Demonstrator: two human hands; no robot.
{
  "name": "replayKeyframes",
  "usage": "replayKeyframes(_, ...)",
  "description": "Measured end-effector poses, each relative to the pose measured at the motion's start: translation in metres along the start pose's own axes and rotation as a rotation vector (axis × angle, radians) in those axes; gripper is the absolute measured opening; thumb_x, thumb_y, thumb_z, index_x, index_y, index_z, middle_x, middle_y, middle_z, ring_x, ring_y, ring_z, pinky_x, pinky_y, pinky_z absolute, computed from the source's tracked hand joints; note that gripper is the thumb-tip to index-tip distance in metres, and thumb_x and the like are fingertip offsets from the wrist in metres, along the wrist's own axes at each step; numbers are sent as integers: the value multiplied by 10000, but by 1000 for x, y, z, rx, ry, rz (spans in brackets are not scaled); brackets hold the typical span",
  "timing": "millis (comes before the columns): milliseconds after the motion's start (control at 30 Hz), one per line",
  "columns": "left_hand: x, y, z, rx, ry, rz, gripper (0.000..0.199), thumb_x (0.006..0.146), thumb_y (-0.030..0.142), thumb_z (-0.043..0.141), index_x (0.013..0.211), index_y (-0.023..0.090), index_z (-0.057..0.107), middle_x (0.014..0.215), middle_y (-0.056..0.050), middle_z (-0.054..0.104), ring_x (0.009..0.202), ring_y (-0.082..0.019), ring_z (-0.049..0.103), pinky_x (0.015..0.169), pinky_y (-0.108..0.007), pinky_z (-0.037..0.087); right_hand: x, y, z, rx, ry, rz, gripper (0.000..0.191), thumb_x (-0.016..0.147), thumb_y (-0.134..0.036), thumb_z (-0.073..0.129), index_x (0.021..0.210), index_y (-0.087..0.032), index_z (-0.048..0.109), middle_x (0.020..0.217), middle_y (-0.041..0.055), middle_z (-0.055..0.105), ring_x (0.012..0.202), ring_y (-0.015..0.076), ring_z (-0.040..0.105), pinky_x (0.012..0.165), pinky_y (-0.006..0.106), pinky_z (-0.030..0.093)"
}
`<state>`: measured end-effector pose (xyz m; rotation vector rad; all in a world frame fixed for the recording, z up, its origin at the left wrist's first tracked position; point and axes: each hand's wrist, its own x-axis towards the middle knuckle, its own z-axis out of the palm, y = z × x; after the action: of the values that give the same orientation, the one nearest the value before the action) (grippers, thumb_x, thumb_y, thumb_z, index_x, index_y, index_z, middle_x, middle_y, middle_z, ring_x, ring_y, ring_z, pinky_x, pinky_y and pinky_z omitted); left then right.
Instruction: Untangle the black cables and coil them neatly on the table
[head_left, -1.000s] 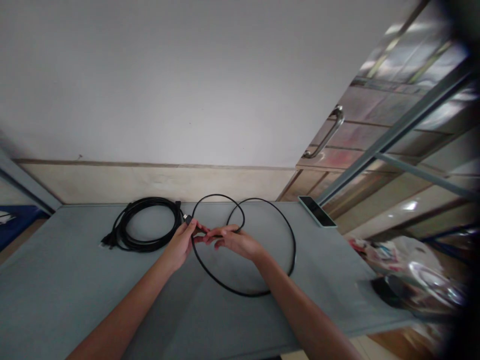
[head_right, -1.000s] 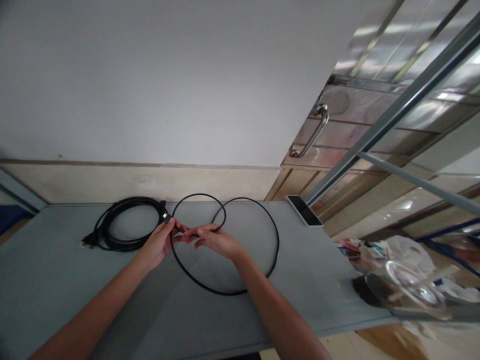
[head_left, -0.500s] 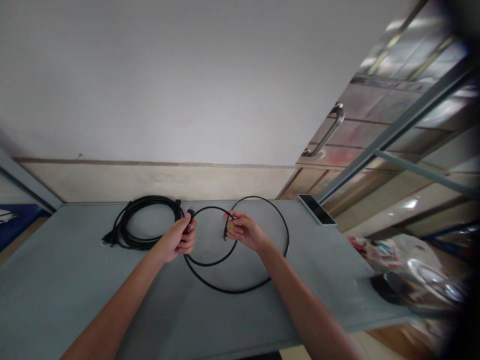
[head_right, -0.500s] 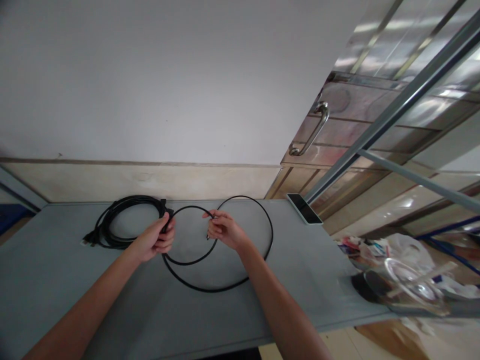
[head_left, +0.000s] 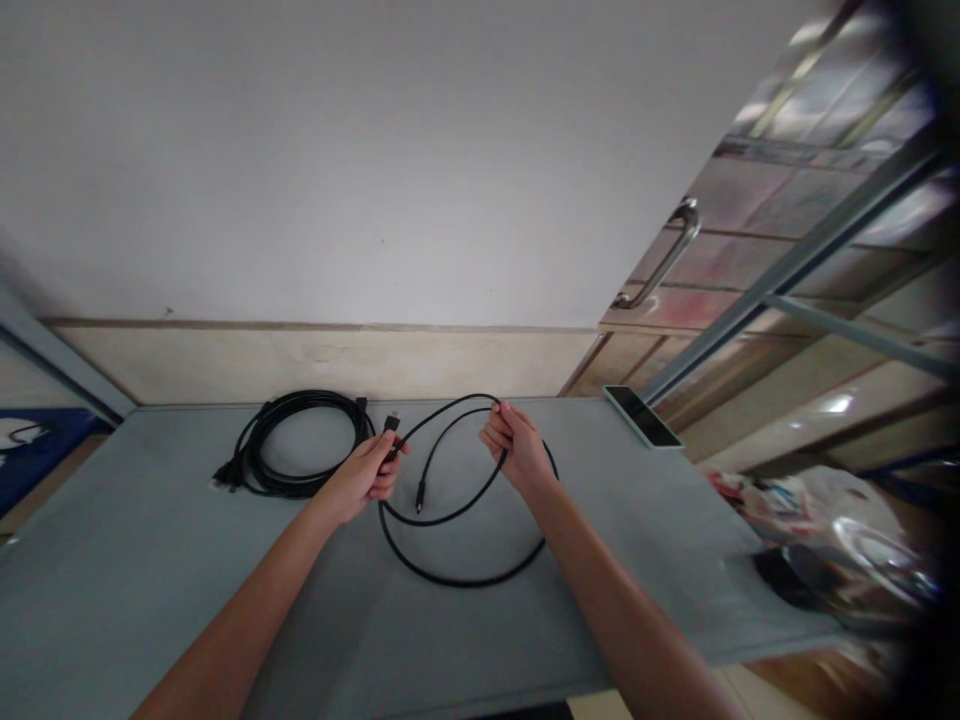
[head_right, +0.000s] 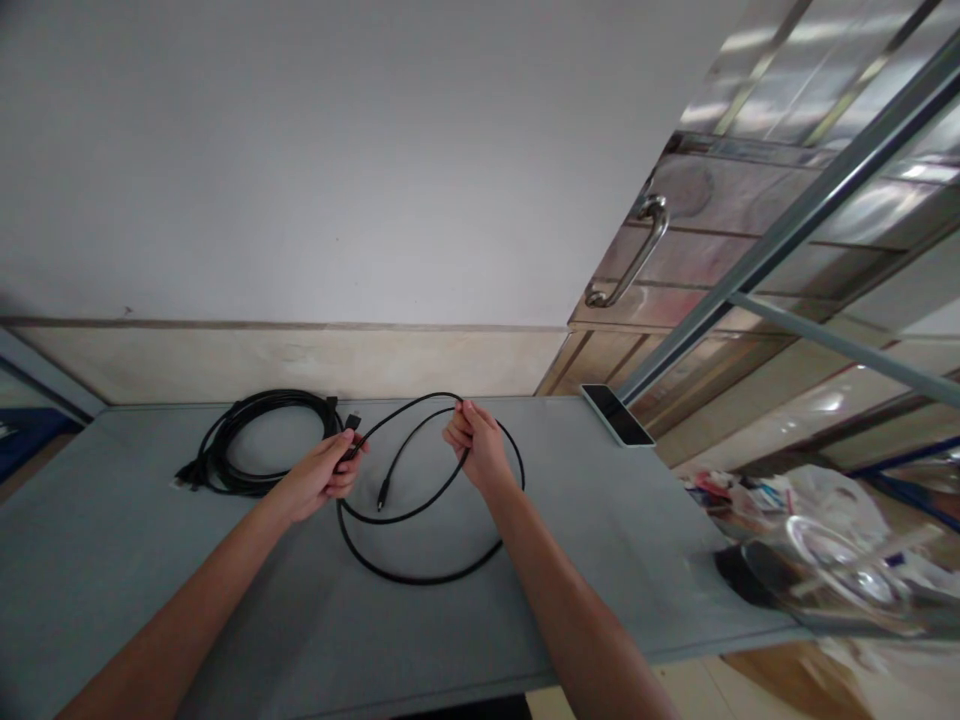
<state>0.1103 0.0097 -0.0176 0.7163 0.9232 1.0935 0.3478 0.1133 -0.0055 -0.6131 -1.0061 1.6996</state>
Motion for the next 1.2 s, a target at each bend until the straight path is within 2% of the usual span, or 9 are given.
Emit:
replayKeyframes(200,-5,-2,5,141,29,-79,400,875,571,534,936,176,532,631,76,341,422,-22,223,395,-155,125,0,4,-2,-91,-42,31,210,856,-382,615,777,-190,587,525,-94,248,416,68,170,415,230,215)
replayKeyframes(400,-13,2,9,323,50,-159,429,852,631,509,872,202,497,613,79,335,417,-42,229,390,-176,107,-8,2,7,-677,-244,25,316,870,-406,613,1074,-178,694,519,-71,371,445,85,309,427,222,250)
replayKeyframes(500,-17,4,7,413,-3,-260,443,832,658,508,868,217,473,600,82,347,399,-47,222,387,-185,104,-17,5,17,-885,-387,-66,374,871,-348,617,1223,-233,667,670,-25,552,550,97,443,509,217,372)
replayKeyframes(600,-18,2,6,534,-80,-320,444,844,665,468,915,227,481,579,95,326,389,-58,221,382,-186,145,-26,16,27,-889,-541,-40,425,869,-305,612,1291,-254,625,912,20,663,636,102,546,598,225,460)
replayKeyframes(667,-17,-1,8,676,-110,-282,445,866,654,426,948,224,505,563,93,337,390,-76,262,385,-200,200,-31,26,33,-860,-620,35,427,875,-289,600,1299,-242,615,973,33,690,648,111,589,622,237,488)
replayKeyframes(733,-16,-4,11,833,-100,-140,445,887,621,402,932,204,550,566,68,393,422,-97,341,414,-222,257,-34,33,38,-852,-645,45,398,877,-270,597,1272,-228,630,975,36,713,726,139,635,697,261,510)
replayKeyframes(867,-12,-4,13,895,-39,104,463,910,574,387,852,171,608,580,33,442,493,-116,423,469,-232,304,-31,31,39,-942,-581,-96,259,900,-240,553,1118,-211,690,921,31,728,857,170,658,818,282,494)
replayKeyframes(1033,-7,2,6,630,6,77,409,880,539,498,944,151,611,595,56,404,456,-79,359,437,-206,287,-17,19,21,-1135,-282,-274,203,899,-282,558,1023,-204,699,923,40,729,821,181,660,761,276,479)
replayKeyframes(1200,0,1,-1,455,59,93,417,840,493,595,1012,118,653,636,58,366,492,-56,307,445,-184,269,-1,15,-3,-1114,-5,-386,223,890,-328,565,1003,-187,696,885,56,719,747,184,639,709,289,475)
